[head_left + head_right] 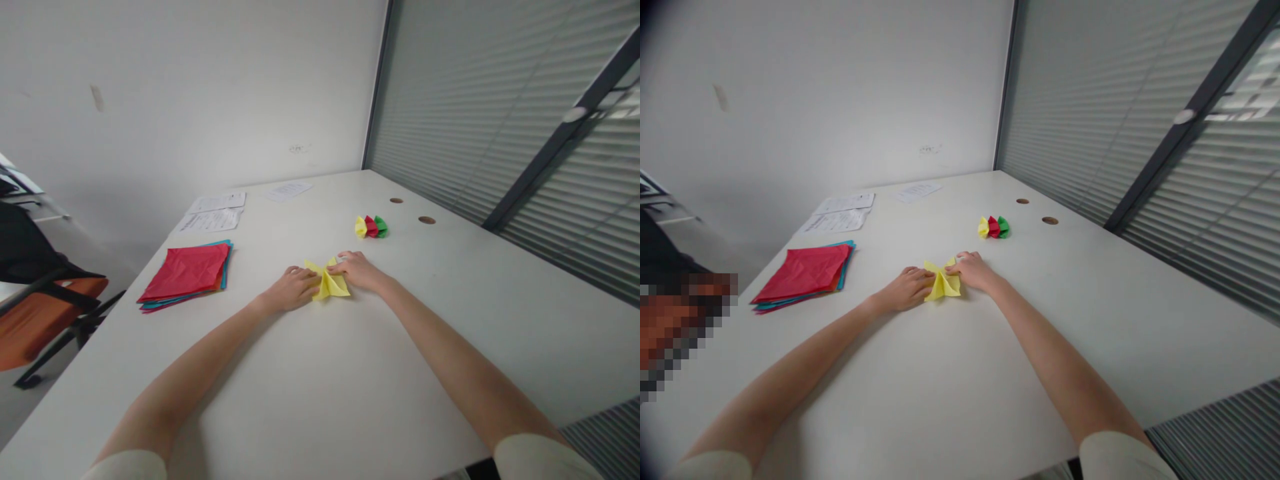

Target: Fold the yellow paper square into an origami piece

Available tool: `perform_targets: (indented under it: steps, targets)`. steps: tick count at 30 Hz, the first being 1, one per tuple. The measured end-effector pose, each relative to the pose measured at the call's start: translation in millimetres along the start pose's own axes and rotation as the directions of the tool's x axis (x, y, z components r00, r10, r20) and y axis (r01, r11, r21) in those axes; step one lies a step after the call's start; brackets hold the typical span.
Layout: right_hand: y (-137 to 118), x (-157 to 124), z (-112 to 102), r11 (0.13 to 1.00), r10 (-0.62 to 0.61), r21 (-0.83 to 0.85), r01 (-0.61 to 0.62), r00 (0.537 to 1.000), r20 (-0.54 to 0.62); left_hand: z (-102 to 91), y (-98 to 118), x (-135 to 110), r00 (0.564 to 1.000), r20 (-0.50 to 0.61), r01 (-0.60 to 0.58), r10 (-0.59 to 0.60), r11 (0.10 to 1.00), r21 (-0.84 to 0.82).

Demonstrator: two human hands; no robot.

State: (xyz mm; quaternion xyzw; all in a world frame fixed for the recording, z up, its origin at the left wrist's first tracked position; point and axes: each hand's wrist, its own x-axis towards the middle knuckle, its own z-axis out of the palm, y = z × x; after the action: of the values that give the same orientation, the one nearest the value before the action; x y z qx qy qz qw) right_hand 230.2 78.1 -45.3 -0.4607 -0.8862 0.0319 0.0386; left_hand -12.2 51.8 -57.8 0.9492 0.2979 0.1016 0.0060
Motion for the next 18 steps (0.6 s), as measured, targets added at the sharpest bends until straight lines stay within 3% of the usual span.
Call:
perform_targets:
  steps: [6, 13, 18]
  targets:
    - [4.1, -1.7, -0.7, 0.998, -0.031, -0.058, 0.03, 1.0, -0.008, -1.0, 1.0, 1.6, 0.999, 0.017, 0.033, -0.033, 0.999, -0.001]
    - [13.2, -7.3, 1.6, 0.998, 0.041, -0.041, -0.041, 0.999, -0.005, 6.1, -2.7, -0.5, 0.998, -0.013, 0.066, -0.067, 0.996, -0.062]
    - [9.6, -13.1, -3.0, 0.996, 0.024, -0.089, -0.024, 1.0, -0.007, 19.5, -15.5, -2.5, 0.976, -0.125, 0.141, -0.178, 0.956, -0.257]
